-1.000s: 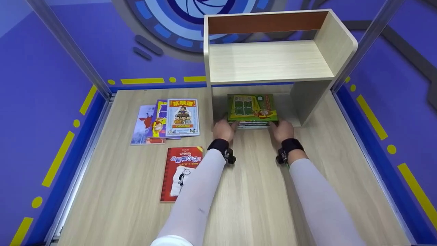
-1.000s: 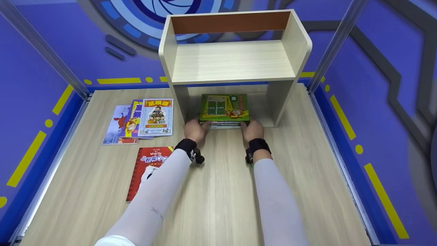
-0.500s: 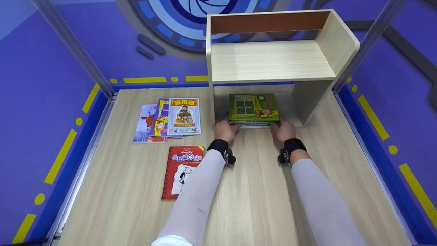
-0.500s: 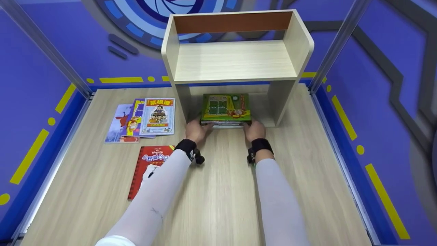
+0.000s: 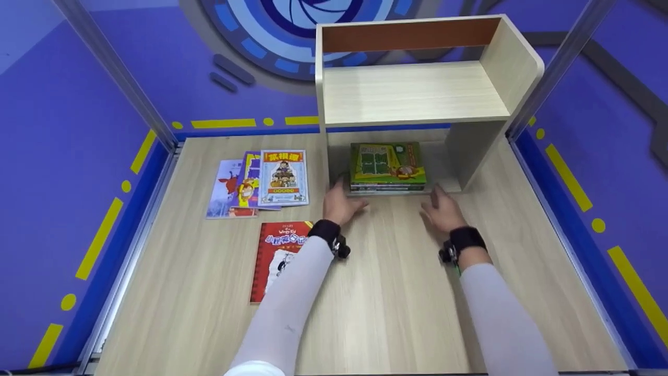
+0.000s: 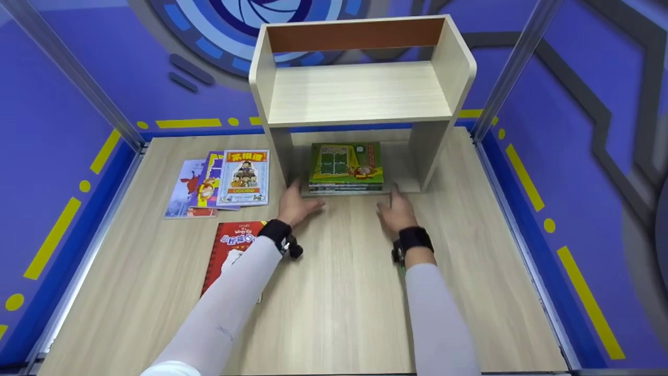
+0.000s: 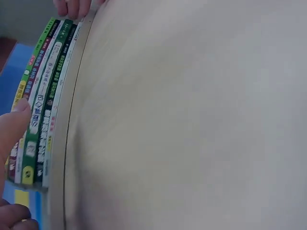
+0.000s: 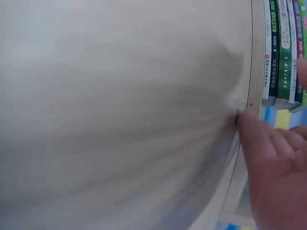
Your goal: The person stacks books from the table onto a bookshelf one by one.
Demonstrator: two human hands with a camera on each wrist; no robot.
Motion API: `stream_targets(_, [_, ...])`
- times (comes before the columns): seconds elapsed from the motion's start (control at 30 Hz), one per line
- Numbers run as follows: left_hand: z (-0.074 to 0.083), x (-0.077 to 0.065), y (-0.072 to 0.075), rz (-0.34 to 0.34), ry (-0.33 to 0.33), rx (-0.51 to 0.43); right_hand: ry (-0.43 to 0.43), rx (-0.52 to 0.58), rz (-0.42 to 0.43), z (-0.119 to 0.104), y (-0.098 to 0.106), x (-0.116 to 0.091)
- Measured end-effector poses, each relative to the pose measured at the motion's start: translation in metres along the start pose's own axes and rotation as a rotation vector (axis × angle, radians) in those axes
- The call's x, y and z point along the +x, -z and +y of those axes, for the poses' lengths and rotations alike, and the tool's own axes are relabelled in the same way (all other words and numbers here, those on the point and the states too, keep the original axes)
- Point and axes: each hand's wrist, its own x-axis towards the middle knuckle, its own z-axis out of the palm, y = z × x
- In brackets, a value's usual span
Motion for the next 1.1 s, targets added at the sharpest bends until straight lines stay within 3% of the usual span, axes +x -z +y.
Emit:
stream_targets(0.17, [0.009, -0.035, 0.014, -0.088, -0.063, 0.186, 0.024, -0.166, 0.080, -0.011, -0.003, -0.043])
stream_targets(0.3, [0.025, -0.083, 0.021, -0.166, -0.175, 0.336, 0.071, -0.234, 0.140, -0.027, -0.016, -0.080])
stream_targets(0.43, [0.030, -0.129, 0.030, -0.184, -0.260, 0.440, 0.099, -0.270, 0.132, -0.043, -0.038, -0.117])
stream_targets(0.57, [0.023, -0.161, 0.037, -0.161, -0.249, 0.461, 0.108, -0.290, 0.113, -0.053, -0.054, -0.147])
stream_targets(0.67, [0.018, -0.172, 0.041, -0.142, -0.228, 0.421, 0.111, -0.293, 0.126, -0.055, -0.061, -0.159])
stream_targets(0.83, [0.009, -0.174, 0.045, -0.127, -0.195, 0.324, 0.106, -0.288, 0.154, -0.052, -0.065, -0.162])
stream_targets(1.1, [-0.012, -0.173, 0.068, -0.020, -0.105, 0.320, 0.089, -0.219, 0.157, -0.059, -0.075, -0.157])
